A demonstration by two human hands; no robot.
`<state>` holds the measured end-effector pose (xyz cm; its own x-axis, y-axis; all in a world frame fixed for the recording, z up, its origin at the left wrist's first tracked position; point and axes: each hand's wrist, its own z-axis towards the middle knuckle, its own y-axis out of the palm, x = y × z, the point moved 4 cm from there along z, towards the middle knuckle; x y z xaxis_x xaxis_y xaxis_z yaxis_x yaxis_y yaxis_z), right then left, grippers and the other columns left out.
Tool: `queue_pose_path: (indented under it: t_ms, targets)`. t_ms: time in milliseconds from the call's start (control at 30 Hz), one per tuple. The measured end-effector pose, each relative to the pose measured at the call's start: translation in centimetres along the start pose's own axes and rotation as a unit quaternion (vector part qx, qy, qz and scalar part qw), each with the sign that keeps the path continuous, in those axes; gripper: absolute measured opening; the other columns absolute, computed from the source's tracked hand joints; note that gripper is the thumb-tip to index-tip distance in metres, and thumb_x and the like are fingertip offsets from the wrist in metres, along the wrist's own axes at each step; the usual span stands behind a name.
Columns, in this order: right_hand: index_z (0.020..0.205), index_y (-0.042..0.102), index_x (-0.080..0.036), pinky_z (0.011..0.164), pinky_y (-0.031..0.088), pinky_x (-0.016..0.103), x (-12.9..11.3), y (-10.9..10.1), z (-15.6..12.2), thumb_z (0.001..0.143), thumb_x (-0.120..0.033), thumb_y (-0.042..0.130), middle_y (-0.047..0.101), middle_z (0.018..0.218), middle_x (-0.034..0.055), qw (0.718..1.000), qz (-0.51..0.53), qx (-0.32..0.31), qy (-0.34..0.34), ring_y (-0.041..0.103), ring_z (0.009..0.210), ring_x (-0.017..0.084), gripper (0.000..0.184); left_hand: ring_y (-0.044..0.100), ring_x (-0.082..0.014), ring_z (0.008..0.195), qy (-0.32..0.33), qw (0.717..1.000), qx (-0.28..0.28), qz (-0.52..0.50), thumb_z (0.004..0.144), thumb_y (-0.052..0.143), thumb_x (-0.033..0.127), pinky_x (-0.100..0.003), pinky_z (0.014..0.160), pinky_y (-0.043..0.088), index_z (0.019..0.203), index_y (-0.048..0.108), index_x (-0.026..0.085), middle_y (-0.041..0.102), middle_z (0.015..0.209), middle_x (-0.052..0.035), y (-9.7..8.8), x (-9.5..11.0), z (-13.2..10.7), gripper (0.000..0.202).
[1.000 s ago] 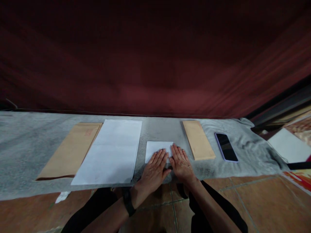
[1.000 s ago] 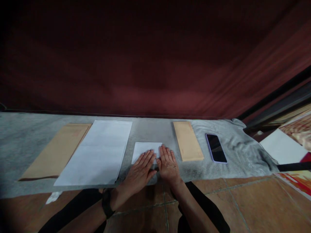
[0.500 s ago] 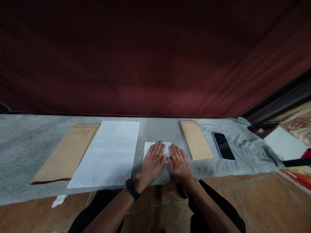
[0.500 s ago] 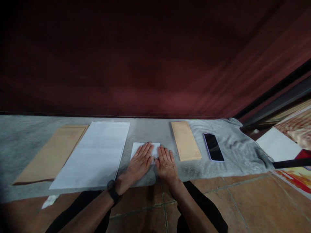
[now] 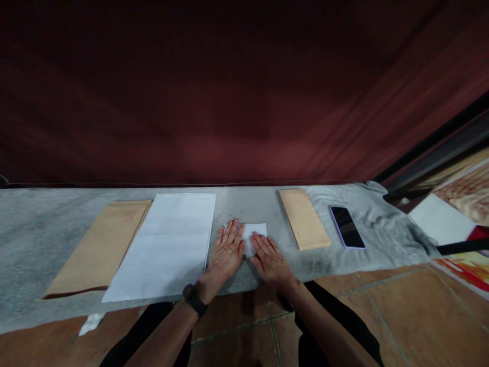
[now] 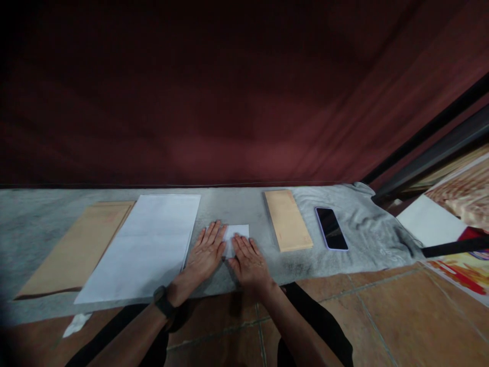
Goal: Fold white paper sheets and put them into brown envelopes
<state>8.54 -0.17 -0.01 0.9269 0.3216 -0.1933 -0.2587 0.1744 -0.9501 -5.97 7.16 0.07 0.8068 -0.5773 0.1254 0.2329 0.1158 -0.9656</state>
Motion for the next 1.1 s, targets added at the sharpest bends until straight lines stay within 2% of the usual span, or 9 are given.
queue_pose_path:
  t_ms: [167,300,400,567,667,900,1100]
  targets:
    - [0.158,0.028,-0.015,0.122,0.029,0.047,2.6,0.4,1.2,0.106,-0.036,0.032,0.037,0.160,0.0114,0.998,-0.026,-0.012,0.057,0.033,0.149,0.023,0.056,0.031,-0.0282,0.150,0.005,1.000,0.000,0.000,0.102,0.036,0.033,-0.052,0.122,0.029,0.152,0.042,0.019,0.036,0.161,-0.0121,0.0,-0.2,-0.1,0.053]
    - [0.159,0.024,-0.015,0.122,0.028,0.049,3.6,0.5,1.7,0.107,-0.038,0.032,0.035,0.161,0.0124,0.997,-0.035,-0.015,0.074,0.032,0.150,0.024,0.058,0.032,-0.0286,0.150,0.002,1.000,0.006,0.000,0.101,0.038,0.039,-0.054,0.122,0.029,0.153,0.041,0.019,0.037,0.160,-0.0120,-0.1,-0.2,-0.4,0.055]
    - [0.160,0.022,-0.016,0.121,0.027,0.050,3.8,0.8,1.7,0.107,-0.039,0.031,0.034,0.161,0.0123,0.996,-0.040,-0.012,0.077,0.032,0.150,0.024,0.059,0.031,-0.0276,0.150,0.016,1.000,0.008,-0.006,0.102,0.039,0.037,-0.053,0.123,0.026,0.152,0.042,0.019,0.038,0.160,-0.0109,-0.4,0.7,-0.7,0.053]
    - [0.160,0.023,-0.018,0.121,0.026,0.052,3.8,1.0,1.4,0.106,-0.042,0.031,0.035,0.161,0.0110,0.995,-0.048,-0.001,0.089,0.032,0.149,0.027,0.059,0.030,-0.0254,0.151,0.084,0.996,0.003,-0.029,0.102,0.040,0.032,-0.052,0.123,0.027,0.152,0.041,0.025,0.038,0.161,-0.0052,-0.6,2.6,-1.5,0.051]
    - [0.159,0.027,-0.016,0.121,0.027,0.051,4.0,0.9,1.3,0.106,-0.042,0.032,0.035,0.162,0.0109,0.995,-0.054,-0.001,0.088,0.031,0.150,0.027,0.059,0.032,-0.0261,0.150,0.060,0.998,0.004,-0.026,0.102,0.040,0.032,-0.051,0.122,0.030,0.152,0.040,0.023,0.036,0.161,-0.0089,-0.5,2.1,-1.8,0.051]
    - [0.157,0.031,-0.012,0.121,0.028,0.048,4.5,0.8,0.8,0.107,-0.040,0.031,0.037,0.160,0.0108,0.994,-0.067,0.002,0.084,0.032,0.149,0.027,0.057,0.031,-0.0274,0.150,-0.011,1.000,0.013,-0.012,0.102,0.036,0.034,-0.047,0.121,0.033,0.152,0.039,0.008,0.038,0.159,-0.0166,-0.1,-0.2,-2.0,0.056]
    - [0.157,0.031,-0.014,0.121,0.027,0.048,4.9,0.6,0.3,0.107,-0.038,0.030,0.036,0.161,0.0099,0.993,-0.071,-0.007,0.090,0.030,0.150,0.027,0.056,0.029,-0.0266,0.151,-0.053,0.999,0.011,-0.005,0.102,0.036,0.031,-0.047,0.121,0.032,0.154,0.035,0.010,0.036,0.160,-0.0162,-0.4,-0.6,-2.3,0.056]
